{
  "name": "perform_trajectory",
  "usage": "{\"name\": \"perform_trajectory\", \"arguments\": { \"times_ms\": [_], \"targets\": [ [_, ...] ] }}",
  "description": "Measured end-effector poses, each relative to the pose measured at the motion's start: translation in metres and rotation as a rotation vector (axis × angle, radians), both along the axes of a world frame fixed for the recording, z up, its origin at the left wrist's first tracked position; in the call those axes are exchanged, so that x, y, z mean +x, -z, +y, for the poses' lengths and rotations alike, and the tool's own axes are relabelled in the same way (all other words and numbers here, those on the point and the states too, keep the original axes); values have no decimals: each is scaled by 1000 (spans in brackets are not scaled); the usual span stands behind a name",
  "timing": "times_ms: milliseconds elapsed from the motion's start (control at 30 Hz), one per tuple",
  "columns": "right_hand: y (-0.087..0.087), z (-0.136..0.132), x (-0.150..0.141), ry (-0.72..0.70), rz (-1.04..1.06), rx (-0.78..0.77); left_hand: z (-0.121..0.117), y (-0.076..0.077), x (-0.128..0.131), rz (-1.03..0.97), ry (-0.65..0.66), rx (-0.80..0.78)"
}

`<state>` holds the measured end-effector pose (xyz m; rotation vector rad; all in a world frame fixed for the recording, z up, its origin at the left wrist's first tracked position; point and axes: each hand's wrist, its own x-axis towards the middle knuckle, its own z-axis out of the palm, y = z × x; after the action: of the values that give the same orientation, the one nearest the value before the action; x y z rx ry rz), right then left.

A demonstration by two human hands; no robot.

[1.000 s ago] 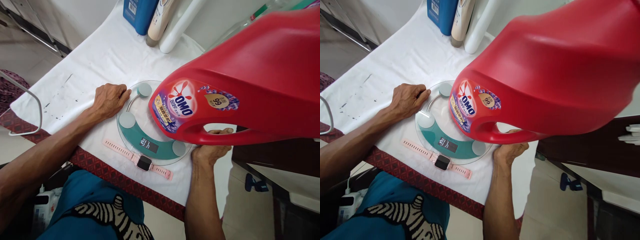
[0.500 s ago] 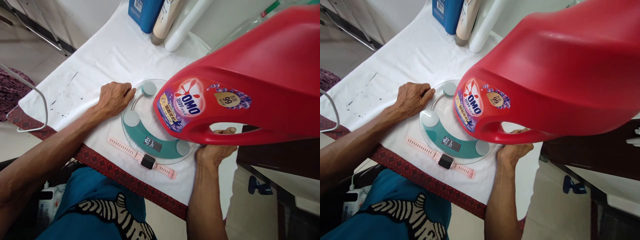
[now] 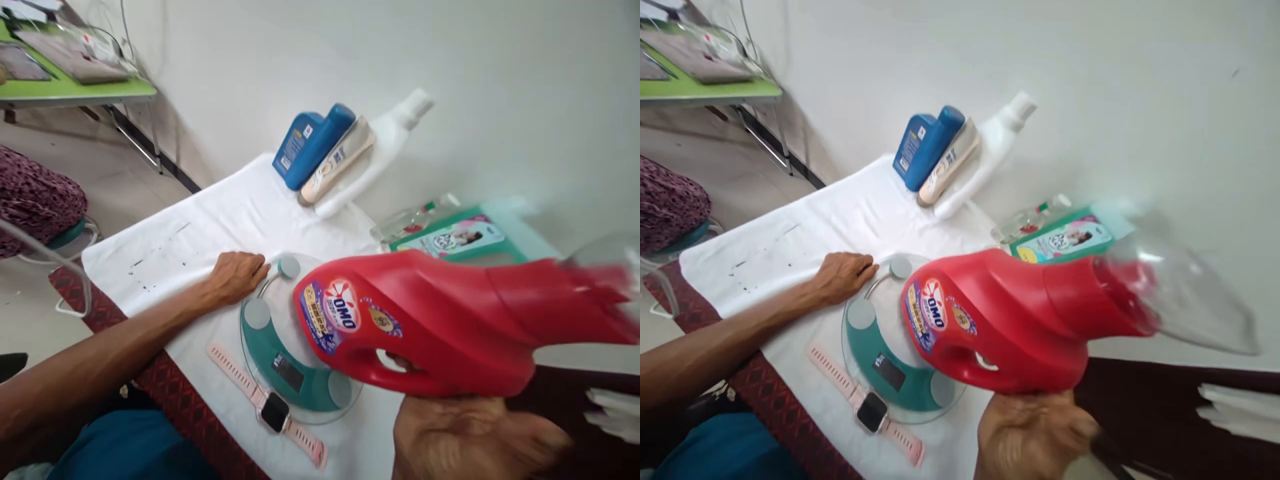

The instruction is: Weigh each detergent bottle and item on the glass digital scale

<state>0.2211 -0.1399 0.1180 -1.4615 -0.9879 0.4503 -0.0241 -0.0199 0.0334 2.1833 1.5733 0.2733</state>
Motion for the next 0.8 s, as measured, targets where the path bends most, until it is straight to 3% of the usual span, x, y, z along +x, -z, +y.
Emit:
{"name": "perform_trajectory", "arguments": {
  "times_ms": [100, 267, 433, 533, 600, 800],
  "targets": [
    [-8, 6, -8, -59, 109, 37, -1, 3, -2, -37, 16, 1],
    [-14, 13, -24, 27, 163, 73, -4, 3, -4, -79, 37, -10],
    [-44, 44, -35, 60, 130, 128, -5, 2, -4, -96, 65, -10],
    [-56, 88, -42, -34, 111, 176, -4, 1, -4, -101, 73, -22],
    [-53, 126, -50, -89, 112, 183, -3, -1, -5, -99, 66, -39],
    [-3, 244, -89, -138, 165, 169, -2, -2, -4, -115, 61, -83]
  ]
}}
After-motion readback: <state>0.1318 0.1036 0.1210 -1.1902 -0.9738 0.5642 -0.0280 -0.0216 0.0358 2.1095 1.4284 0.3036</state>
